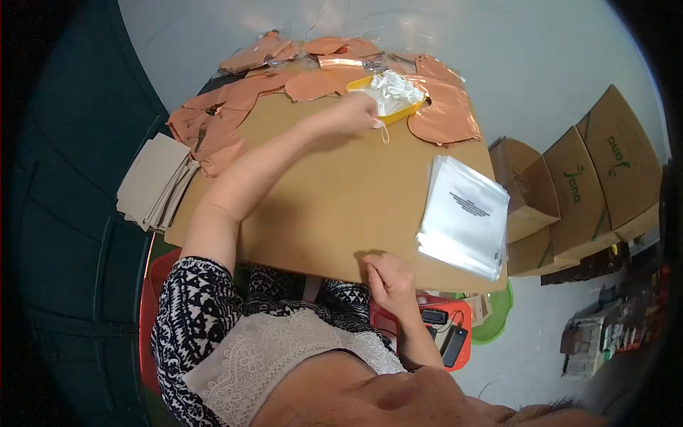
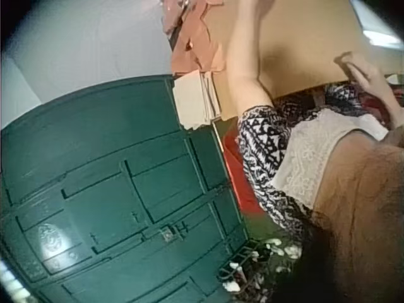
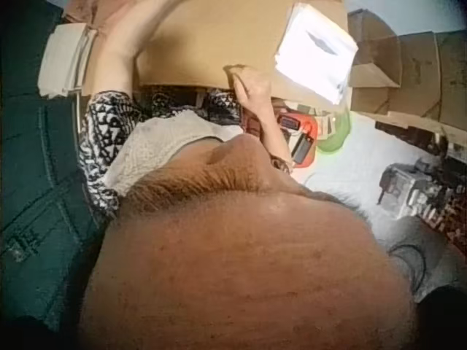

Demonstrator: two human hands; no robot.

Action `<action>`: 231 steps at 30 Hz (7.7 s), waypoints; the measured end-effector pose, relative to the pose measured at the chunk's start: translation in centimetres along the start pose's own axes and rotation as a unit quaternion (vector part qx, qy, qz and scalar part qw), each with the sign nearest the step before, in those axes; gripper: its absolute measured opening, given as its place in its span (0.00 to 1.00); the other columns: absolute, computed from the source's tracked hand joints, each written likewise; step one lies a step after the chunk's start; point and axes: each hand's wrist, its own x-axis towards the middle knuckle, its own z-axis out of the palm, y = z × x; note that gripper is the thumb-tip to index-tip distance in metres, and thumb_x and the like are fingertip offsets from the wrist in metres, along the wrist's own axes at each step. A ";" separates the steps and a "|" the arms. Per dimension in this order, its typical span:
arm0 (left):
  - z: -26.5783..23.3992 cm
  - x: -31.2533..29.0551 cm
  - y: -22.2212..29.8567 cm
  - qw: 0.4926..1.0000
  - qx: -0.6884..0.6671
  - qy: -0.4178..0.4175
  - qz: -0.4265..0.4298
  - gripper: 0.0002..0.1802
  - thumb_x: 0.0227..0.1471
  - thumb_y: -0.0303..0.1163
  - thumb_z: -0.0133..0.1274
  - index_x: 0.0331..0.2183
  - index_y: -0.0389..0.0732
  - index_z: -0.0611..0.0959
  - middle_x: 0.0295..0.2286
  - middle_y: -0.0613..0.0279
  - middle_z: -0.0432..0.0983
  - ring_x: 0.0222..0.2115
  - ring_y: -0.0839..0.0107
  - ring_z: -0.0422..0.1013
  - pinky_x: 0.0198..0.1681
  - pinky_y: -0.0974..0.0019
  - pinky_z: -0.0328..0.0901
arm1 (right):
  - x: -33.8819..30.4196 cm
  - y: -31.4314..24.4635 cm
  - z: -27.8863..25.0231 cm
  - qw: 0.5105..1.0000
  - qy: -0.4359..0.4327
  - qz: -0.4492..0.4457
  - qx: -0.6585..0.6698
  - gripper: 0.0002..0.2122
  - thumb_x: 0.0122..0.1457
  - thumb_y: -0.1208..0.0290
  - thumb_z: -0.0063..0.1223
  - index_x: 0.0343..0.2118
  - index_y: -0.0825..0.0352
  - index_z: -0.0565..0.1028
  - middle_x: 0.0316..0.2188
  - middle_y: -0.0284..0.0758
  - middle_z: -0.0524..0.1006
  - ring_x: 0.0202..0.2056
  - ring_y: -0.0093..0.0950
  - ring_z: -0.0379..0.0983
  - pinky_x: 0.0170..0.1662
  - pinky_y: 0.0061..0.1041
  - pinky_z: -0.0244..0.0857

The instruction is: The person sorts through a stack of cardboard squares, then picks up a deflated foil balloon and spreads it flat on the table.

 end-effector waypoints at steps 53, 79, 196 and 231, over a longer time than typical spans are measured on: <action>-2.7 -23.2 -10.9 0.903 0.372 0.173 -0.125 0.09 0.37 0.27 0.49 0.23 0.29 0.78 0.24 0.47 0.74 0.30 0.51 0.71 0.35 0.53 0.66 | 10.1 0.5 3.7 0.989 -0.133 0.049 0.046 0.06 0.57 0.76 0.46 0.30 0.72 0.75 0.16 0.37 0.71 0.20 0.24 0.68 0.24 0.21 0.61; -4.4 -21.8 -12.9 0.905 -0.146 0.275 -0.290 0.14 0.46 0.33 0.54 0.17 0.32 0.76 0.13 0.58 0.70 0.17 0.74 0.66 0.23 0.65 0.60 | 9.4 3.9 6.3 0.933 -0.132 0.242 0.231 0.08 0.60 0.73 0.45 0.32 0.71 0.76 0.17 0.27 0.71 0.23 0.15 0.66 0.28 0.16 0.60; -21.3 -44.0 -20.3 0.774 -0.223 0.305 -0.507 0.29 0.39 0.46 0.64 0.33 0.28 0.79 0.29 0.54 0.77 0.26 0.67 0.75 0.29 0.63 0.70 | 9.2 3.9 6.6 0.942 -0.162 0.205 0.211 0.08 0.60 0.73 0.45 0.28 0.69 0.75 0.18 0.25 0.69 0.22 0.15 0.63 0.25 0.15 0.57; -8.3 -44.2 -8.6 0.724 -0.473 0.431 -0.257 0.22 0.45 0.33 0.59 0.39 0.29 0.74 0.34 0.53 0.76 0.31 0.68 0.74 0.35 0.68 0.70 | 9.7 1.1 6.6 0.899 -0.221 0.253 0.281 0.08 0.60 0.72 0.45 0.30 0.66 0.76 0.18 0.23 0.71 0.19 0.12 0.59 0.22 0.13 0.50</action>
